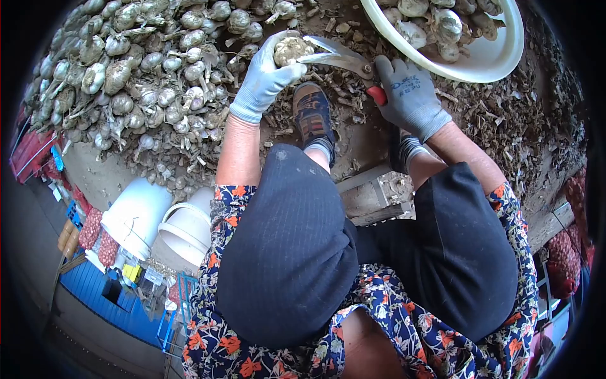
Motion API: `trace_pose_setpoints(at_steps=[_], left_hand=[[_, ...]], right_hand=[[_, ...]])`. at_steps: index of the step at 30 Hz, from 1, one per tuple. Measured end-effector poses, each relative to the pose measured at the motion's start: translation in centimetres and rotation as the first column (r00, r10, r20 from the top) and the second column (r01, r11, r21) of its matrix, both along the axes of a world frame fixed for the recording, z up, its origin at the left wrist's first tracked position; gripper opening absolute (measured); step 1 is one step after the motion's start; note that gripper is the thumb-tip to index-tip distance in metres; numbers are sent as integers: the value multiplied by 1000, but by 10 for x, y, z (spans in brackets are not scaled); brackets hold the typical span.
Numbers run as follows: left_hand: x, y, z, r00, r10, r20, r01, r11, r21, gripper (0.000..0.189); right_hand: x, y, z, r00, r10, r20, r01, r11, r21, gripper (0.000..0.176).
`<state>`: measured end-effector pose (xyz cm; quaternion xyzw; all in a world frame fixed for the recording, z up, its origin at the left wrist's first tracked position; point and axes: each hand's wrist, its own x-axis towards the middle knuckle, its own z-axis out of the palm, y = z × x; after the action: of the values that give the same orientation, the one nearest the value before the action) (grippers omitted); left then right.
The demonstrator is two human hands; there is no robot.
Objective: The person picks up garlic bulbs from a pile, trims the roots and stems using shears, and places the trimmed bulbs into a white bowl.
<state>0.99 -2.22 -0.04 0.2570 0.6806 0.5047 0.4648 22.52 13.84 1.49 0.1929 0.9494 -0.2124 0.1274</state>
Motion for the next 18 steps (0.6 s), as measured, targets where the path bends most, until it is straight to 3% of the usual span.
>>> trace_pose_setpoints(at_steps=[2, 4, 5, 8, 9, 10, 12, 13, 14, 16, 18], left_hand=[[5, 0, 11, 995, -4, 97, 0, 999, 44, 58], [8, -2, 14, 996, -74, 57, 76, 996, -36, 60], [8, -4, 10, 993, -114, -16, 113, 992, -54, 61], [13, -5, 15, 984, -178, -12, 178, 983, -39, 57], [14, -7, 11, 955, -227, -189, 224, 974, -34, 52], [12, -9, 8, 956, -226, -187, 223, 974, -36, 52], [11, -8, 6, 879, -299, -371, 315, 949, -17, 46], [13, -8, 8, 922, -285, -261, 287, 957, -30, 42], [15, -8, 11, 924, -284, -255, 285, 958, -32, 42], [19, -8, 19, 961, -164, 222, 179, 982, -52, 40], [19, -15, 9, 960, -154, 232, 167, 985, -37, 44]], right_hand=[[-1, -2, 7, 1000, 21, 6, -21, 1000, 19, 40], [-2, -5, 11, 995, 62, 78, -60, 998, -32, 41], [-1, -6, 12, 995, 96, 28, -96, 995, -15, 40], [0, -10, 15, 991, 135, -7, -135, 991, 22, 43], [-1, -12, 14, 990, 139, -6, -138, 990, 20, 43], [0, -14, 12, 989, 145, -2, -145, 989, 30, 44], [0, -15, 10, 988, 154, 8, -154, 987, 38, 45], [1, -16, 9, 985, 170, 38, -171, 985, 16, 43], [2, -16, 9, 980, 185, 69, -185, 983, -6, 42], [6, -18, 5, 980, 169, 108, -160, 983, -85, 39], [11, -18, -1, 977, 156, 147, -133, 979, -156, 36]])
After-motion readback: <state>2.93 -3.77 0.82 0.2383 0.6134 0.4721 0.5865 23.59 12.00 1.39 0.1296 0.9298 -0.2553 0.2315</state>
